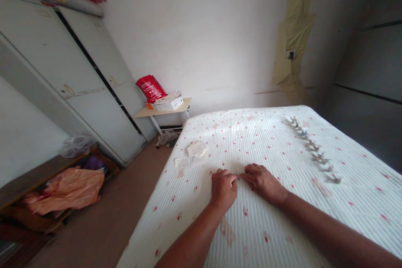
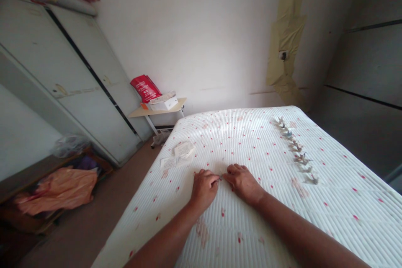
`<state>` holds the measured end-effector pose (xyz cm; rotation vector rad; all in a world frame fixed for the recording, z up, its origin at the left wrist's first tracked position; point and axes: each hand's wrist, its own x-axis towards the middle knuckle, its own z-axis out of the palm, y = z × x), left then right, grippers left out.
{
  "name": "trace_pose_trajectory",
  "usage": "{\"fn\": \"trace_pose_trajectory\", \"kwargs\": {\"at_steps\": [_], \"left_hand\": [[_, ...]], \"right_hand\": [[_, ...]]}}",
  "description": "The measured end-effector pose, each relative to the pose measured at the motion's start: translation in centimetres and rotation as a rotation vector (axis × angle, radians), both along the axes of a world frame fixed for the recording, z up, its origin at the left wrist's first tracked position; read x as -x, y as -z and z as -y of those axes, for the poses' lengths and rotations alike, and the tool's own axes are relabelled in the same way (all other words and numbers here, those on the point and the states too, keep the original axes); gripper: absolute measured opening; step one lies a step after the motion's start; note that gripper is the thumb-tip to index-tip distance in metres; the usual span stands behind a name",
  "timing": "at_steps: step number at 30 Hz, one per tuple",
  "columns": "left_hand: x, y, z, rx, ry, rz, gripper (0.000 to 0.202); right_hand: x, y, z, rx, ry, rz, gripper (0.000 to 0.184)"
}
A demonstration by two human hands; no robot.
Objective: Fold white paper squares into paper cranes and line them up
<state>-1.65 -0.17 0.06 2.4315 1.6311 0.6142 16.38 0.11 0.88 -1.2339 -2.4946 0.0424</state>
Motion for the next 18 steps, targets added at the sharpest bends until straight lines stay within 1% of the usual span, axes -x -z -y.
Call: {"fn": "trace_pose_trajectory", "kwargs": {"at_steps": [2, 6, 9, 12, 15, 18], "left_hand": [[0.2, -0.1, 0.2, -0.001, 0.038, -0.040, 0.024], [0.3, -0.9, 0.5, -0.020, 0.117, -0.159, 0.026], [0.2, -1.2, 0.4, -0.008, 0.115, -0.202, 0.025], [0.5, -1.0, 0.2, 0.033, 0.109, -0.165, 0.028], [1.0, -0.5, -0.1, 0.018, 0.123, -0.100, 0.036], [1.4, -0.2, -0.1, 0.002, 0.137, -0.073, 0.038]], "right_hand": [[0.1, 0.0, 0.1, -0.012, 0.000, 0.021, 0.022], [0.5, 0.1, 0.1, -0.036, -0.004, 0.073, 0.021], [0.7, 0.0, 0.0, -0.040, 0.001, 0.112, 0.021], [0.5, -0.1, 0.1, -0.023, 0.002, 0.097, 0.021], [0.0, 0.0, 0.3, -0.021, -0.001, 0.049, 0.021], [-0.2, 0.2, 0.4, -0.024, 0.002, 0.025, 0.022]]}}
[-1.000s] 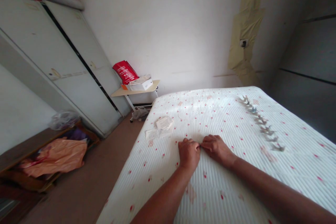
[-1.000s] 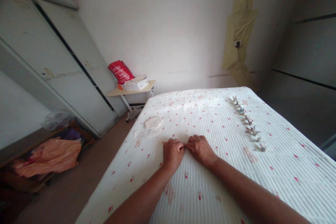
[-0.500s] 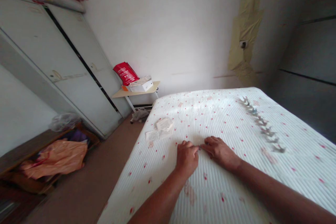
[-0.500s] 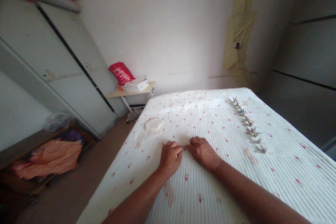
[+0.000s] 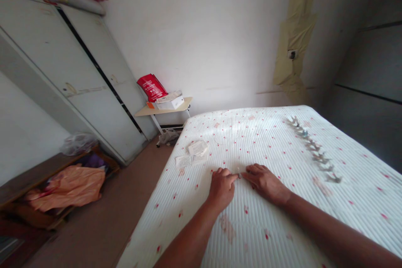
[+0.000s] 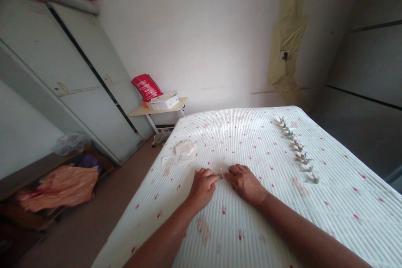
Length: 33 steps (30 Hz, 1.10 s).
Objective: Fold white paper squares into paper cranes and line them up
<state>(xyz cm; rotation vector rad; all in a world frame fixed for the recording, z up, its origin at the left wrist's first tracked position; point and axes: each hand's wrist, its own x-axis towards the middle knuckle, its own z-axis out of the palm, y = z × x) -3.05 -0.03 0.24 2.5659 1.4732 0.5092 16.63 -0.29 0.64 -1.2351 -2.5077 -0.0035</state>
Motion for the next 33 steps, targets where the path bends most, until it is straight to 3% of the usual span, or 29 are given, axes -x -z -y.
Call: {"fn": "trace_pose_trajectory", "kwargs": {"at_steps": [8, 14, 20, 25, 28, 33], "left_hand": [[-1.1, 0.0, 0.8, -0.018, 0.016, -0.067, 0.031], [-1.5, 0.9, 0.8, 0.007, -0.100, 0.033, 0.033], [0.5, 0.2, 0.2, -0.067, 0.016, -0.001, 0.036], [0.2, -0.8, 0.5, -0.198, 0.097, -0.145, 0.025], [-0.2, -0.8, 0.6, -0.217, 0.094, -0.167, 0.024], [0.3, -0.5, 0.5, -0.132, 0.043, -0.015, 0.032]], "right_hand": [[0.6, 0.0, 0.0, -0.019, 0.018, 0.070, 0.022], [0.6, -0.1, 0.0, -0.027, 0.026, 0.086, 0.026], [0.1, 0.1, 0.1, -0.017, 0.005, 0.040, 0.029], [0.5, -0.1, 0.1, 0.007, 0.026, 0.055, 0.029], [0.7, -0.2, 0.0, 0.012, 0.048, 0.078, 0.028], [0.1, 0.1, 0.0, -0.004, 0.040, -0.003, 0.033]]}}
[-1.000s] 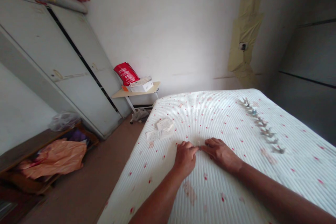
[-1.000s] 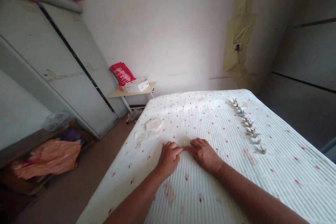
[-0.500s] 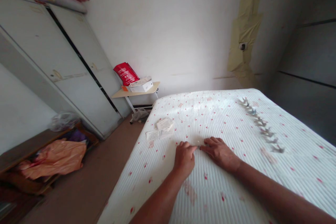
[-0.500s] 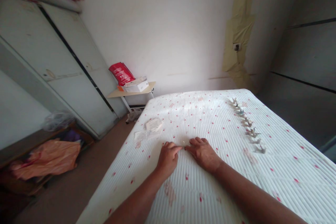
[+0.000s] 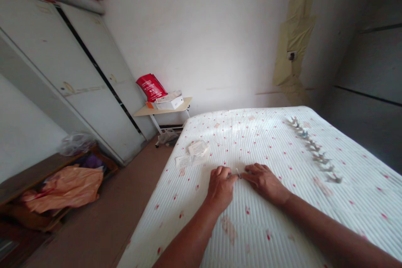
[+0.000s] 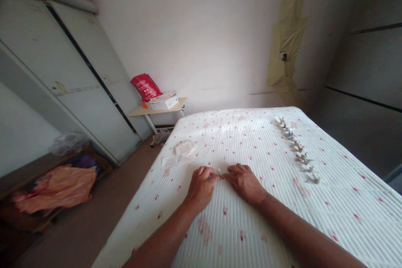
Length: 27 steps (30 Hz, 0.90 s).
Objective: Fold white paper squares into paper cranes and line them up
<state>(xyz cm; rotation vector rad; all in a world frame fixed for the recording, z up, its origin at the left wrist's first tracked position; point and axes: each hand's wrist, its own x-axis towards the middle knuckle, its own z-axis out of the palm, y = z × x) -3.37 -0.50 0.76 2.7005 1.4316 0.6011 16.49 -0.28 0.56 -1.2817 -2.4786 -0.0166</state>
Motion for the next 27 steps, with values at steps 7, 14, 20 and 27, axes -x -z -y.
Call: {"fn": "trace_pose_trajectory", "kwargs": {"at_steps": [7, 14, 20, 27], "left_hand": [[0.4, 0.1, -0.1, 0.056, -0.002, 0.072, 0.040], [0.3, 0.2, -0.3, 0.052, -0.018, 0.080, 0.037], [0.3, 0.2, -0.3, 0.045, -0.021, 0.074, 0.037], [0.3, 0.1, -0.1, 0.047, -0.023, 0.079, 0.039]], "right_hand": [[-0.7, 0.3, -0.1, -0.030, -0.049, -0.139, 0.036], [-0.8, 0.9, -0.2, -0.051, -0.032, -0.135, 0.037], [-0.9, 1.2, -0.3, -0.053, -0.013, -0.177, 0.034], [-1.4, 1.3, -0.5, -0.021, 0.000, -0.225, 0.034]]}}
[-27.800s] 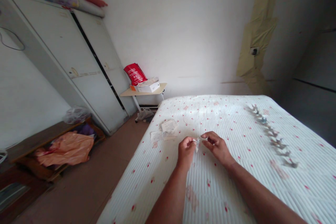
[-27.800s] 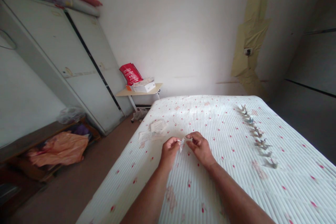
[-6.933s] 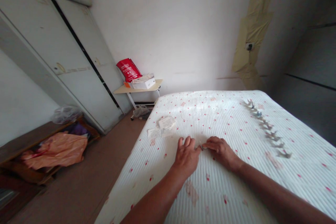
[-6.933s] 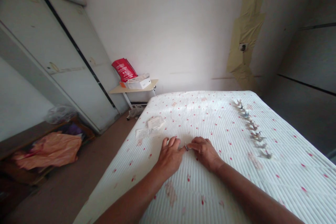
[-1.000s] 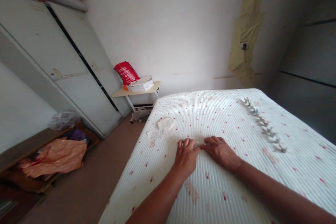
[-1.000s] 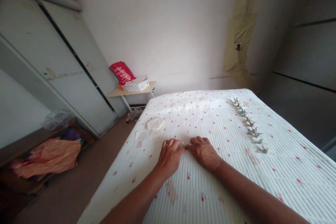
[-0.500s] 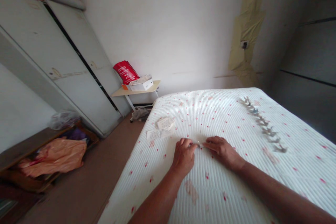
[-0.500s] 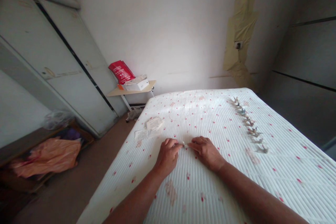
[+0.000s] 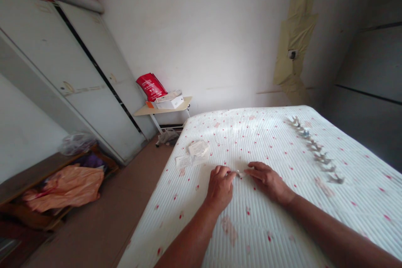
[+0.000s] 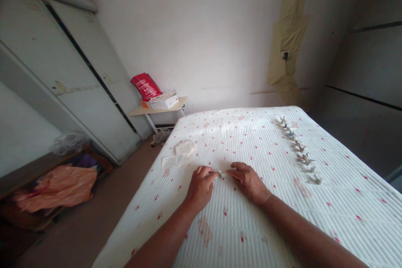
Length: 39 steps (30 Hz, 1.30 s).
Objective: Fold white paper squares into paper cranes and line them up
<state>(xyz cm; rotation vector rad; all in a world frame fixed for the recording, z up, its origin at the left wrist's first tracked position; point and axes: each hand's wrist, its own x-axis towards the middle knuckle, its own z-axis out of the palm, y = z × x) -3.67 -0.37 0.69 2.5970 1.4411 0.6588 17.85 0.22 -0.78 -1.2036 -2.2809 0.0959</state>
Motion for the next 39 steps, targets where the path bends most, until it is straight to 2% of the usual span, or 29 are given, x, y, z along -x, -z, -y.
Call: {"fn": "trace_pose_trajectory", "kwargs": {"at_steps": [5, 10, 15, 21, 26, 32, 39], "left_hand": [[-0.2, -0.3, 0.2, 0.025, 0.012, -0.036, 0.035], [-0.6, 0.2, -0.3, 0.026, -0.030, -0.041, 0.022], [-0.7, -0.1, -1.2, 0.031, -0.060, -0.065, 0.017], [-1.1, -0.6, -1.7, 0.029, -0.074, -0.070, 0.016], [-1.3, -0.2, -1.3, -0.025, -0.049, -0.059, 0.016], [-0.5, 0.4, -0.8, -0.004, -0.022, 0.000, 0.017], [-0.3, 0.9, -1.2, -0.002, -0.075, 0.071, 0.018]], "right_hand": [[0.7, -0.5, 0.4, -0.010, -0.005, 0.141, 0.032], [1.7, -1.1, 0.6, 0.028, 0.041, 0.232, 0.030], [1.9, -1.1, 0.5, 0.060, 0.051, 0.226, 0.031], [1.7, -0.6, 0.4, 0.030, 0.047, 0.203, 0.030], [1.7, -0.7, 0.3, 0.037, 0.060, 0.205, 0.029], [1.6, -0.8, 0.2, 0.046, 0.052, 0.192, 0.030], [1.3, -0.3, 0.1, 0.007, 0.038, 0.129, 0.036]]}}
